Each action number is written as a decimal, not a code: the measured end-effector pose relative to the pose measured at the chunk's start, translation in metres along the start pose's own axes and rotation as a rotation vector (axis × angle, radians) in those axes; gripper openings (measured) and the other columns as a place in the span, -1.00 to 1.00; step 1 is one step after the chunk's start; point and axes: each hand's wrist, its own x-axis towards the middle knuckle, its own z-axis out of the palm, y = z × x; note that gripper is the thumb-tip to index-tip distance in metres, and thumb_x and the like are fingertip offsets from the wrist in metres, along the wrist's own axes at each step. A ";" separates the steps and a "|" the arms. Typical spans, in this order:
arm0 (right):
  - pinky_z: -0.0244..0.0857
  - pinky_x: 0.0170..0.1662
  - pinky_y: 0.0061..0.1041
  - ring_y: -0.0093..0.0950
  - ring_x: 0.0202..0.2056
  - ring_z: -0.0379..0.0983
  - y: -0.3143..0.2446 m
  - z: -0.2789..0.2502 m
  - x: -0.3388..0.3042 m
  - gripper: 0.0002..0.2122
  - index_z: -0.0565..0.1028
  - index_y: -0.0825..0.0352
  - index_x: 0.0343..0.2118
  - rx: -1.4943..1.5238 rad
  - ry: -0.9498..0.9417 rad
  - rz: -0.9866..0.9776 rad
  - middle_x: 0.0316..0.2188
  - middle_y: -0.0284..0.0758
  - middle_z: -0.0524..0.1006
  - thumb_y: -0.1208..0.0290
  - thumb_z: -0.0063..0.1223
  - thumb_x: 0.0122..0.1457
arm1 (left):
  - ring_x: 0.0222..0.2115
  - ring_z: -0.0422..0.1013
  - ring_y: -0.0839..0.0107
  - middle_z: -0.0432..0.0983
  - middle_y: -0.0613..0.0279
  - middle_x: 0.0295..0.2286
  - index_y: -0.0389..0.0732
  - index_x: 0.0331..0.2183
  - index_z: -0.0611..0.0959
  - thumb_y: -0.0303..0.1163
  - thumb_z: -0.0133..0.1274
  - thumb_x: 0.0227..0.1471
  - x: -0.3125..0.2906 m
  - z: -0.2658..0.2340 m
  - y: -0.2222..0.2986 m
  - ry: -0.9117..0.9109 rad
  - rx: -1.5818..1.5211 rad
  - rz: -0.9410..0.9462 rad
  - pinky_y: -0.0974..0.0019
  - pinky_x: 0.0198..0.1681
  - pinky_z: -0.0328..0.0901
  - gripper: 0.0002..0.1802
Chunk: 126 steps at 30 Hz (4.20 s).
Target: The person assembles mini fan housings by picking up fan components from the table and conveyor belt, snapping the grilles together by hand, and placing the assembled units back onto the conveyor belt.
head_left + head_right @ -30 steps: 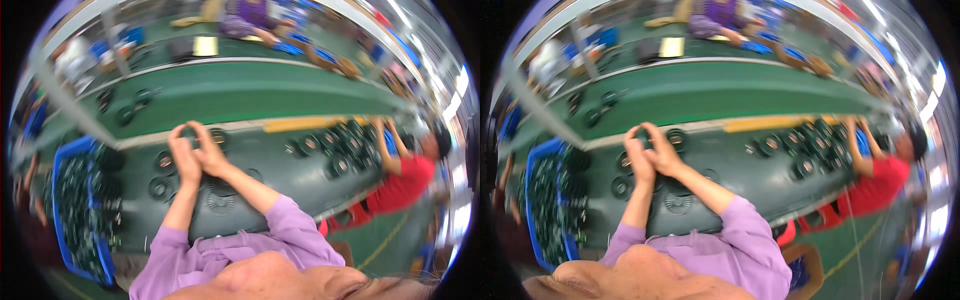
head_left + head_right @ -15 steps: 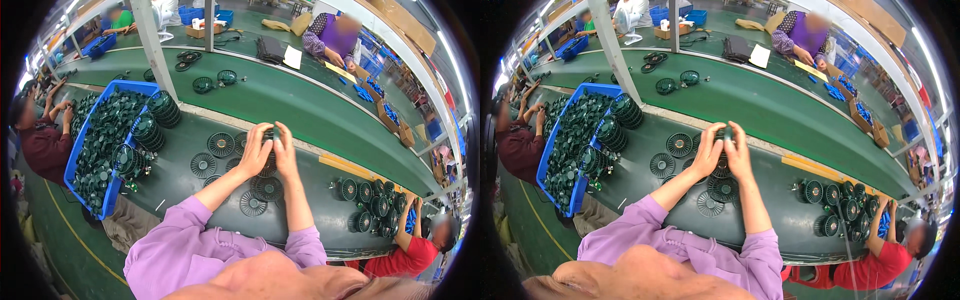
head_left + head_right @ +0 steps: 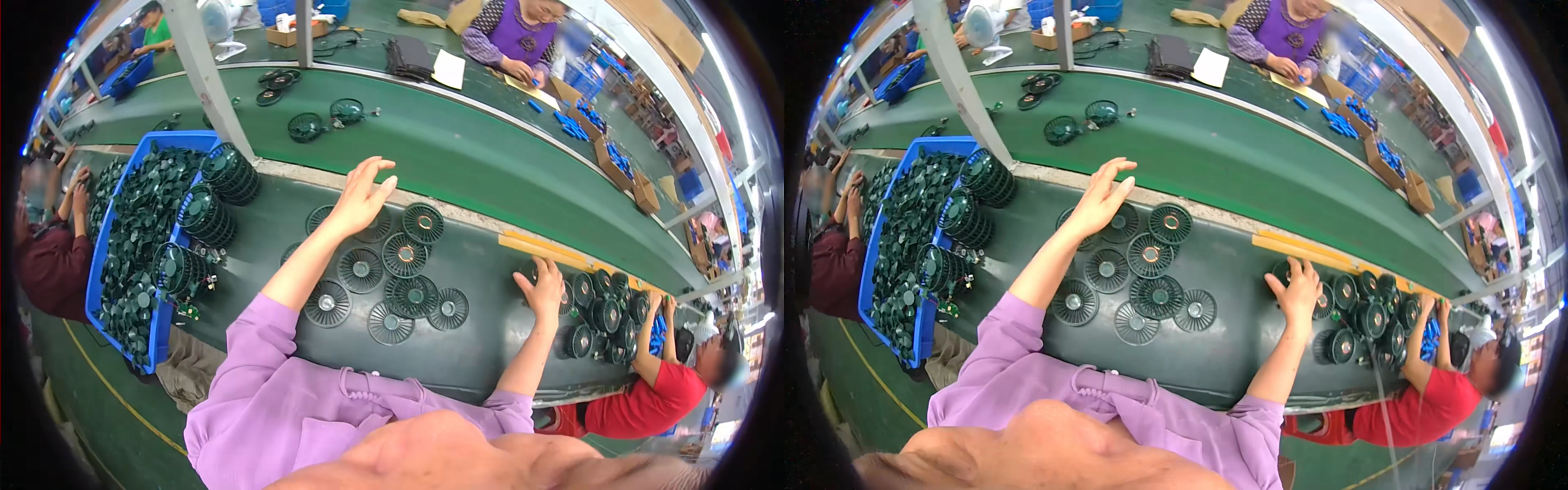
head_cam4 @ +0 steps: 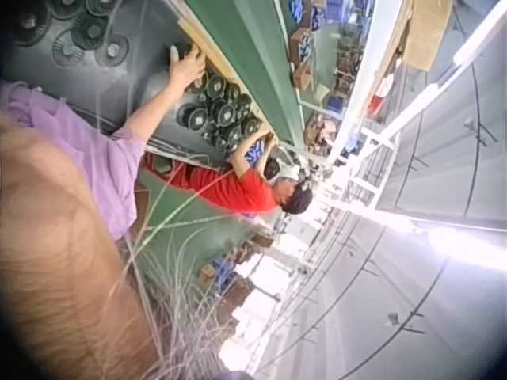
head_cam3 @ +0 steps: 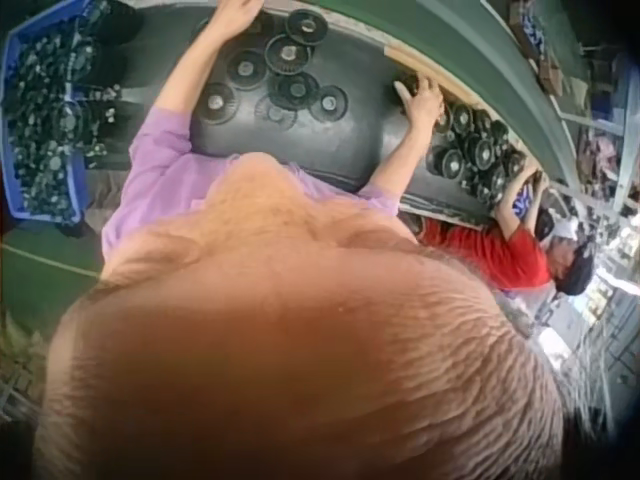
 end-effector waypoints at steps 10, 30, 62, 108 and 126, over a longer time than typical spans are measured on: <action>0.04 0.22 -0.21 -0.07 0.19 0.11 -0.137 0.006 0.046 -0.39 0.34 0.27 0.11 0.427 -0.133 -0.398 0.18 0.02 0.19 0.23 0.27 -0.04 | 0.01 0.27 0.01 0.39 -0.07 -0.09 -0.26 -0.10 0.47 -0.17 0.02 0.07 0.084 -0.033 -0.120 0.133 0.390 -0.048 0.09 0.09 0.14 -0.56; -0.06 0.24 -0.10 -0.06 0.23 0.01 -0.196 0.052 0.046 -0.25 0.22 0.19 0.19 0.350 -0.355 -0.620 0.19 -0.06 0.13 0.08 0.27 -0.08 | 0.25 -0.10 0.10 0.12 0.19 0.18 0.10 0.00 0.41 -0.43 -0.05 0.03 0.215 0.020 -0.157 -0.390 0.938 -0.161 -0.26 0.18 -0.03 -0.54; 0.25 0.07 -0.21 -0.12 0.10 0.18 -0.222 0.023 0.026 -0.22 0.28 0.19 0.16 0.876 0.064 -0.672 0.11 -0.11 0.17 0.12 0.35 -0.20 | 0.03 0.27 0.37 0.34 0.20 0.01 -0.23 0.07 0.38 0.02 -0.34 0.28 -0.037 0.043 -0.012 0.110 -0.919 -0.457 0.22 0.11 0.17 -0.42; 0.17 0.11 -0.37 -0.33 0.07 0.29 -0.142 0.013 0.053 -0.54 0.26 0.39 0.12 1.280 0.034 -0.173 0.07 -0.11 0.33 0.25 -0.08 0.21 | 0.10 0.14 0.01 0.24 -0.01 0.08 -0.13 -0.01 0.42 -0.22 0.09 0.01 0.022 0.086 0.071 -0.059 0.009 0.389 0.05 0.16 0.04 -0.50; 0.04 0.22 -0.20 -0.14 0.20 0.15 -0.087 0.014 0.044 -0.46 0.39 0.28 0.04 0.546 -0.053 -0.335 0.13 -0.06 0.29 0.19 0.24 -0.01 | -0.09 0.36 0.10 0.46 0.13 -0.16 -0.06 -0.14 0.56 -0.41 0.02 0.00 0.143 0.086 -0.107 -0.266 0.583 0.019 0.03 -0.07 0.30 -0.69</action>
